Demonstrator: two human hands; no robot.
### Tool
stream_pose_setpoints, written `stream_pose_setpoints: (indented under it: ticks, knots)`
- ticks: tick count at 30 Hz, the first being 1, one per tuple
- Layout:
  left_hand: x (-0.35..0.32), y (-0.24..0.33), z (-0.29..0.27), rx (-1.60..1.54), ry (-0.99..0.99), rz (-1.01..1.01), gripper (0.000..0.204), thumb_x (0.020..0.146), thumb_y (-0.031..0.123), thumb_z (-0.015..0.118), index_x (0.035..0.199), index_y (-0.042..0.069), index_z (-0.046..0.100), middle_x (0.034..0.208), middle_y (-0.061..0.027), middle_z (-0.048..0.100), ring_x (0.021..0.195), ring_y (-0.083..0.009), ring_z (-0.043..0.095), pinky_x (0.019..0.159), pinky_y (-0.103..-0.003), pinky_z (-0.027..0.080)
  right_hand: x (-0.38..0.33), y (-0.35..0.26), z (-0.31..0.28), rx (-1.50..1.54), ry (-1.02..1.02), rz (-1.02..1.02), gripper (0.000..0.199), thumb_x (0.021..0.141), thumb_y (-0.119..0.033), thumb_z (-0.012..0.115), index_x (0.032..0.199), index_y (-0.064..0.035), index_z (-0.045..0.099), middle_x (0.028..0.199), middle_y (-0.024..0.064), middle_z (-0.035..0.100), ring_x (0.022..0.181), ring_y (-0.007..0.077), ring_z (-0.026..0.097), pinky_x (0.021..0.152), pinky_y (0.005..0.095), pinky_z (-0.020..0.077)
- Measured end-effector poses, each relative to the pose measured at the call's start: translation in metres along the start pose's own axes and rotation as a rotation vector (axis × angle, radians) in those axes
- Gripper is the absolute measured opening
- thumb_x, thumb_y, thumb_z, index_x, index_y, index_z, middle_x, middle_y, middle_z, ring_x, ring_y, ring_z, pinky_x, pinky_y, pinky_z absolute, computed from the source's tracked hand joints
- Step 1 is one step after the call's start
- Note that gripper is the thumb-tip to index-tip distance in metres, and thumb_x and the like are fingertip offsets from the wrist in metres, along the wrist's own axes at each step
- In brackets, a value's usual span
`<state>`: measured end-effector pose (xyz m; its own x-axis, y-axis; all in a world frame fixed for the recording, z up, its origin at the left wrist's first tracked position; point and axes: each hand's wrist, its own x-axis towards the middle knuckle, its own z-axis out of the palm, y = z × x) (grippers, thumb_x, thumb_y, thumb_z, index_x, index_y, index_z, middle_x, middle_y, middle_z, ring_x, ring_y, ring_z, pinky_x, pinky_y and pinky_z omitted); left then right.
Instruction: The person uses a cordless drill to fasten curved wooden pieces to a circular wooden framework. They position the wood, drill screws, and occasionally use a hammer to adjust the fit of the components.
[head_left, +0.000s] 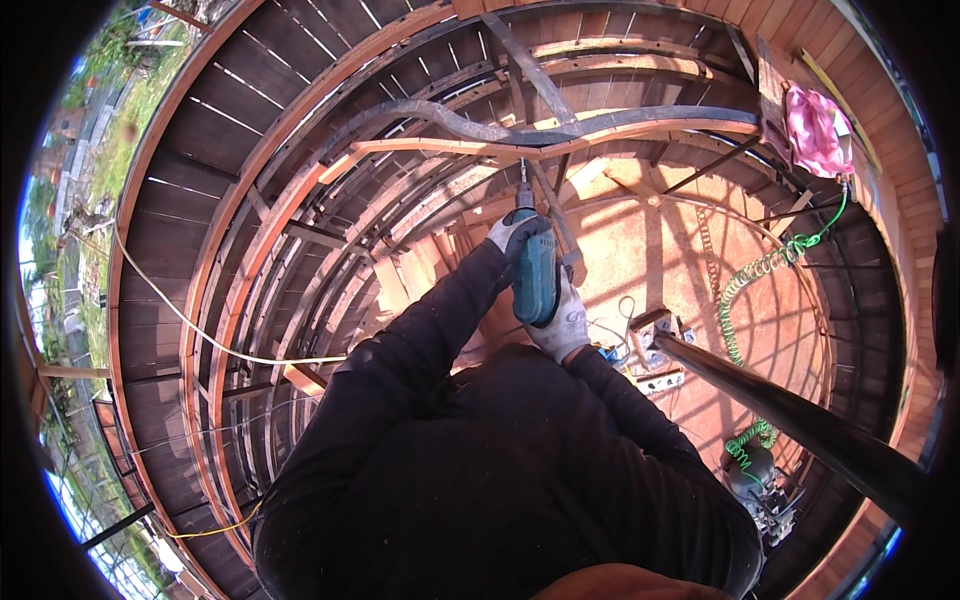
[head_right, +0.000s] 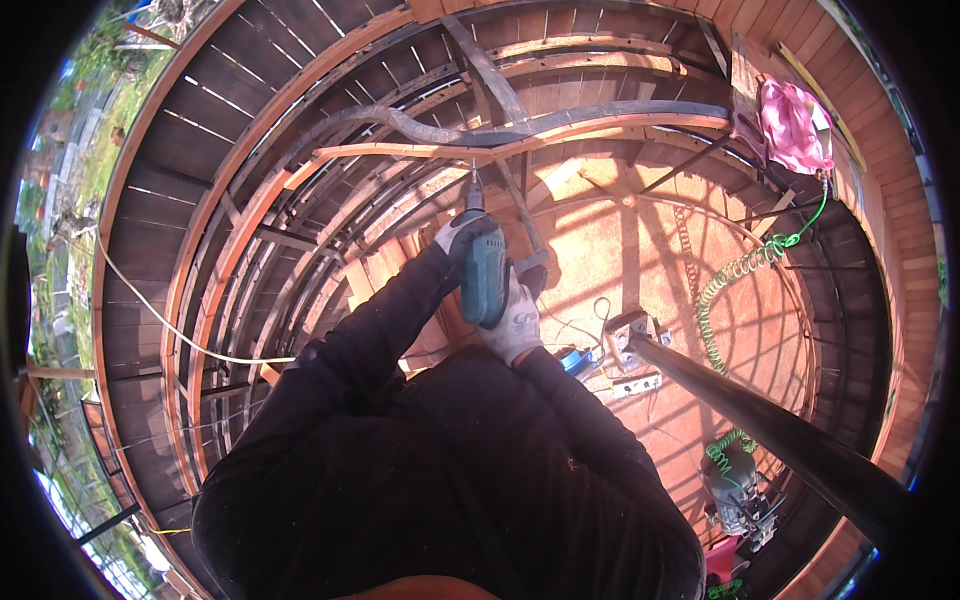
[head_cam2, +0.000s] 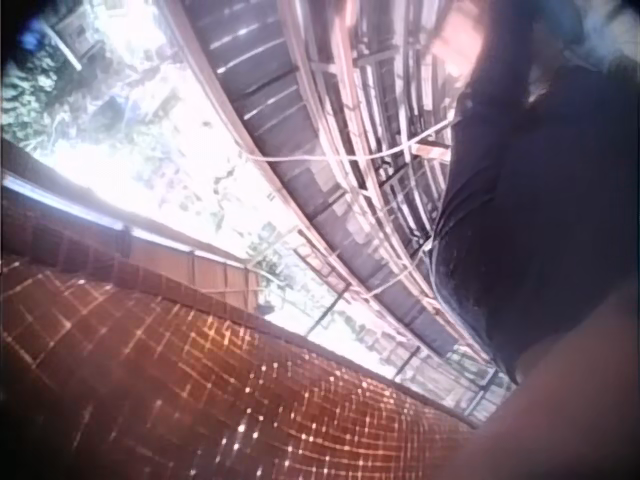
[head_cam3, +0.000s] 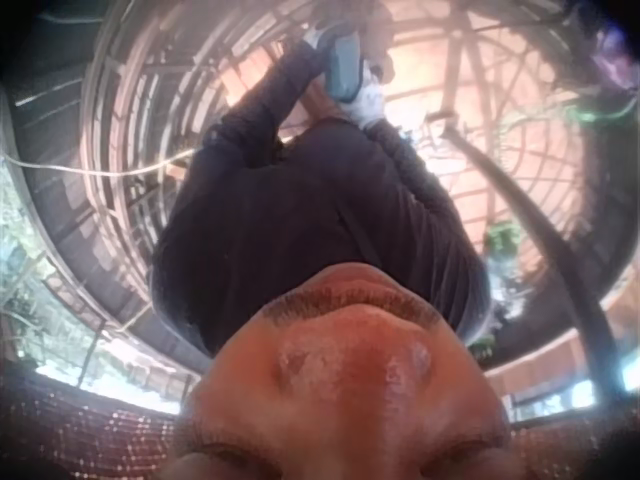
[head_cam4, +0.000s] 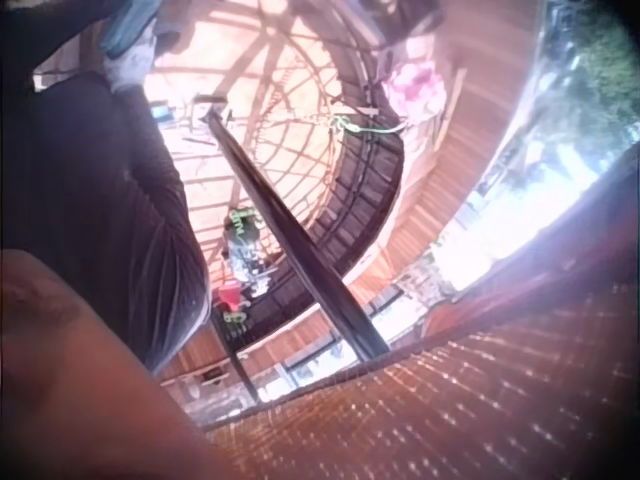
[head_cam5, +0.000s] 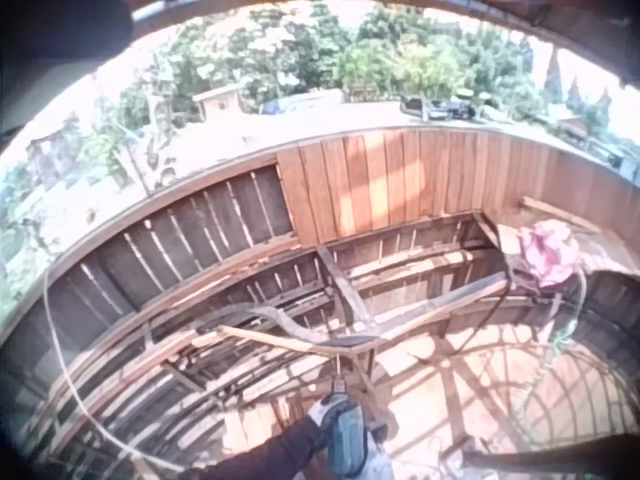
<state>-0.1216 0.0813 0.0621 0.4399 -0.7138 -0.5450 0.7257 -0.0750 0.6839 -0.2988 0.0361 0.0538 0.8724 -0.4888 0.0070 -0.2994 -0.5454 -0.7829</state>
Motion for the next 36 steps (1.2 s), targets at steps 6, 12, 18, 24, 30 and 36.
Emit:
stream_pose_setpoints:
  ticks: [6, 12, 18, 24, 30, 36]
  knots:
    - [0.005, -0.002, -0.007, 0.034, 0.009, -0.009, 0.028, 0.084, 0.02, 0.067, 0.104, 0.003, 0.058, 0.09, -0.0128, 0.065, 0.082, -0.0251, 0.066, 0.074, -0.039, 0.056, 0.0, -0.001, 0.008, 0.007, -0.015, 0.062, 0.093, 0.068, -0.029, 0.077, 0.139, 0.0057, 0.029, 0.115, 0.029, 0.055, 0.106, 0.0435, 0.055, 0.091, 0.0473, 0.0469]
    - [0.005, 0.003, -0.008, 0.014, -0.001, -0.045, 0.031, 0.083, 0.021, 0.069, 0.105, 0.002, 0.058, 0.092, -0.0138, 0.065, 0.083, -0.0268, 0.067, 0.074, -0.04, 0.056, 0.0, -0.006, 0.012, 0.008, 0.016, 0.097, 0.091, 0.066, -0.028, 0.076, 0.137, 0.0077, 0.033, 0.109, 0.0274, 0.058, 0.102, 0.043, 0.057, 0.089, 0.0486, 0.0474]
    - [0.007, 0.001, -0.014, -0.023, -0.016, -0.059, 0.035, 0.083, 0.022, 0.07, 0.11, 0.005, 0.056, 0.092, -0.0122, 0.064, 0.083, -0.0265, 0.066, 0.075, -0.039, 0.056, 0.009, -0.02, 0.009, 0.033, 0.021, 0.109, 0.089, 0.065, -0.027, 0.076, 0.136, 0.009, 0.036, 0.101, 0.0251, 0.061, 0.098, 0.0421, 0.058, 0.087, 0.0484, 0.0471]
    - [-0.014, -0.01, -0.009, -0.079, 0.039, -0.031, 0.035, 0.077, 0.017, 0.078, 0.105, 0.008, 0.06, 0.095, -0.006, 0.065, 0.084, -0.0192, 0.065, 0.075, -0.035, 0.055, 0.003, -0.01, 0.02, -0.03, 0.015, 0.089, 0.096, 0.065, -0.028, 0.078, 0.14, 0.0053, 0.029, 0.113, 0.0281, 0.055, 0.103, 0.0446, 0.054, 0.091, 0.0493, 0.0449]
    - [-0.004, -0.014, -0.018, 0.044, 0.05, 0.012, 0.036, 0.076, 0.015, 0.078, 0.106, 0.007, 0.062, 0.095, -0.0052, 0.066, 0.085, -0.0183, 0.065, 0.078, -0.033, 0.054, -0.001, -0.003, 0.029, -0.043, 0.064, 0.069, 0.093, 0.065, -0.028, 0.078, 0.139, 0.004, 0.032, 0.111, 0.0277, 0.057, 0.102, 0.0437, 0.056, 0.089, 0.0483, 0.0467]
    - [0.001, -0.015, -0.022, 0.101, 0.06, 0.045, 0.033, 0.076, 0.016, 0.077, 0.104, 0.006, 0.064, 0.094, -0.0054, 0.067, 0.085, -0.0174, 0.065, 0.077, -0.032, 0.054, 0.002, -0.007, 0.027, -0.04, 0.059, 0.09, 0.092, 0.064, -0.028, 0.078, 0.138, 0.0039, 0.034, 0.108, 0.0277, 0.059, 0.101, 0.0433, 0.058, 0.089, 0.0474, 0.0479]
